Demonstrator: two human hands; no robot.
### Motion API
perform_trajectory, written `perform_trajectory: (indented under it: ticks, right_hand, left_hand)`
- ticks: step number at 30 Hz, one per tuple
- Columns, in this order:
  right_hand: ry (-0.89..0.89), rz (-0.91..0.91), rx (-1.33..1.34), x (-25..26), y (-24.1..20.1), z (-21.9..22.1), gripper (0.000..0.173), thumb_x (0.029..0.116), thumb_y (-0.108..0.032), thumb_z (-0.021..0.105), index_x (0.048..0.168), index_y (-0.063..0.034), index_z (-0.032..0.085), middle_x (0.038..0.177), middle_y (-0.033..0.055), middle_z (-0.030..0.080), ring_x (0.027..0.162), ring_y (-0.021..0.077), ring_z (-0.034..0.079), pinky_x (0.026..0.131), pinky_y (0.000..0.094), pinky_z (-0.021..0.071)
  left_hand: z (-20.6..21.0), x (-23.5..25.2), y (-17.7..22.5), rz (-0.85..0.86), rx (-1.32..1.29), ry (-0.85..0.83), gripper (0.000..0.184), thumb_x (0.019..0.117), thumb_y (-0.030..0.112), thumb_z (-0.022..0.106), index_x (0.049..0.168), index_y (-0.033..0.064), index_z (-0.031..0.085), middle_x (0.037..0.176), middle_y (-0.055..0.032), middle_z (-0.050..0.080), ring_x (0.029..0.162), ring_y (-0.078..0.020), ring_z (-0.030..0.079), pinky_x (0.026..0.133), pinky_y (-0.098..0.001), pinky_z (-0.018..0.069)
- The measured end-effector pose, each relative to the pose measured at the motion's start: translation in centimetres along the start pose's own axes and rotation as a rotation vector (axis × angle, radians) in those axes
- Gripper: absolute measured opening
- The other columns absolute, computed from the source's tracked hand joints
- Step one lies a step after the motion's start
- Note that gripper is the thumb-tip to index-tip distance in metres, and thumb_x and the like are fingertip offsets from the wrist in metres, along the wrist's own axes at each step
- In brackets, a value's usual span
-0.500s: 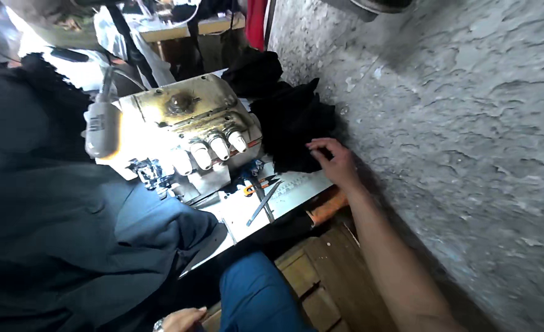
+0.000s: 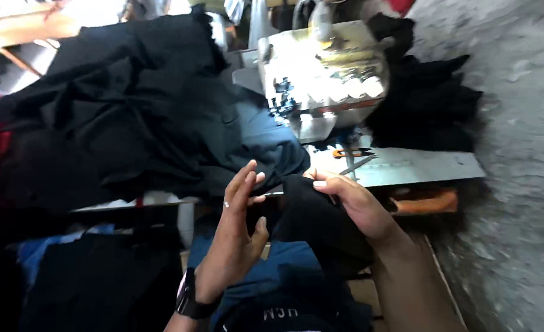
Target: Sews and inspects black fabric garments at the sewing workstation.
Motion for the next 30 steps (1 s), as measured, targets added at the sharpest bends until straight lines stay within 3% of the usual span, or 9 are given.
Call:
perform_trajectory:
  ticks: [5,8,10,14,16,18,22,26,30]
  right_hand:
    - [-0.198,-0.01,0.216,0.5,0.4,4.0,0.03,0.1026,-0.018,0.04,0.1,-0.0153,0.07,0.088,-0.0058,0.07,0.081,-0.0028,0.065,0.073,0.0146,0.0552]
    - [-0.415,0.016,0.141,1.8,2.5,4.4,0.021,0.103,-0.025,0.046,0.103,-0.0175,0.065,0.089,-0.009,0.065,0.081,-0.0043,0.06,0.072,0.0136,0.0496]
    - [-0.481,0.049,-0.028,2.6,4.3,4.5,0.024,0.1067,-0.033,0.048,0.114,-0.0157,0.063,0.09,-0.008,0.067,0.076,-0.0029,0.059,0.067,0.0141,0.0477]
    - [-0.563,-0.101,-0.16,2.3,3.9,4.1,0.092,0.0969,-0.078,0.033,0.149,-0.0041,0.049,0.131,0.0065,0.068,0.118,0.0131,0.064,0.102,0.0342,0.0531]
    - [-0.548,-0.24,-0.249,1.7,2.8,5.3,0.078,0.0944,-0.073,0.05,0.142,-0.0109,0.056,0.118,-0.0056,0.069,0.109,0.001,0.062,0.095,0.0238,0.053]
    - [-0.418,-0.339,-0.362,1.5,4.2,6.8,0.039,0.0916,-0.034,0.078,0.122,-0.0127,0.068,0.108,-0.007,0.074,0.102,0.0003,0.069,0.091,0.0244,0.0604]
    - [-0.21,-0.295,-0.462,2.2,6.9,5.9,0.008,0.0949,-0.017,0.074,0.098,-0.0093,0.075,0.086,-0.0039,0.076,0.079,0.0011,0.071,0.073,0.0228,0.0616]
    - [-0.03,-0.277,-0.245,4.2,4.4,5.1,0.009,0.0944,-0.015,0.074,0.096,-0.0069,0.077,0.085,-0.0006,0.077,0.076,0.0069,0.073,0.071,0.0262,0.0636]
    - [0.114,-0.165,-0.25,8.9,1.8,7.4,0.016,0.0989,-0.021,0.07,0.095,-0.0076,0.077,0.077,-0.0002,0.075,0.058,0.0079,0.069,0.051,0.0238,0.059]
  left_hand:
    - [-2.8,-1.7,1.0,0.221,0.101,0.094,0.054,0.0955,0.014,0.072,0.142,0.0325,0.053,0.16,-0.002,0.04,0.142,-0.0221,0.048,0.115,-0.0425,0.0471]
    - [-4.0,-1.4,3.4,0.404,0.085,0.093,0.013,0.1009,0.017,0.065,0.107,0.0201,0.076,0.122,-0.0007,0.072,0.128,-0.0208,0.058,0.113,-0.0414,0.0443]
    - [-5.1,-0.6,4.7,0.423,0.149,-0.126,0.019,0.1042,0.024,0.06,0.1,0.017,0.077,0.104,0.0012,0.075,0.113,-0.0159,0.063,0.104,-0.0384,0.042]
    - [-4.6,1.1,3.5,0.288,0.345,-0.382,0.034,0.1065,0.035,0.055,0.094,0.0078,0.072,0.076,-0.0035,0.065,0.074,-0.0167,0.065,0.072,-0.0342,0.0533]
    - [-4.9,2.2,3.3,0.239,0.366,-0.31,0.031,0.1071,0.032,0.054,0.098,0.0077,0.071,0.078,-0.0035,0.068,0.071,-0.0146,0.066,0.067,-0.0336,0.0536]
    - [-6.1,3.6,3.5,0.244,0.392,-0.19,0.026,0.1073,0.027,0.054,0.103,0.0089,0.073,0.083,-0.002,0.072,0.076,-0.0114,0.068,0.071,-0.0328,0.056]
    - [-11.4,5.7,2.6,0.167,0.46,0.038,0.016,0.1032,0.015,0.059,0.106,0.01,0.075,0.096,0.0032,0.074,0.086,-0.0039,0.068,0.08,-0.0271,0.0594]
    - [-15.7,7.5,1.0,-0.004,0.563,0.161,0.012,0.1009,0.011,0.063,0.107,0.0056,0.071,0.099,-0.0006,0.072,0.085,-0.0036,0.067,0.078,-0.0237,0.0585]
    - [-19.4,14.1,-2.0,-0.007,0.689,0.26,0.024,0.1064,0.018,0.054,0.107,0.0,0.069,0.09,-0.0072,0.069,0.079,-0.008,0.063,0.076,-0.0288,0.0531]
Point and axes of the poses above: each hand's wrist, its own x-axis towards the middle knuckle, its own z-axis out of the palm, y = z × x, the point moved 1 cm from there along x, towards the middle knuckle
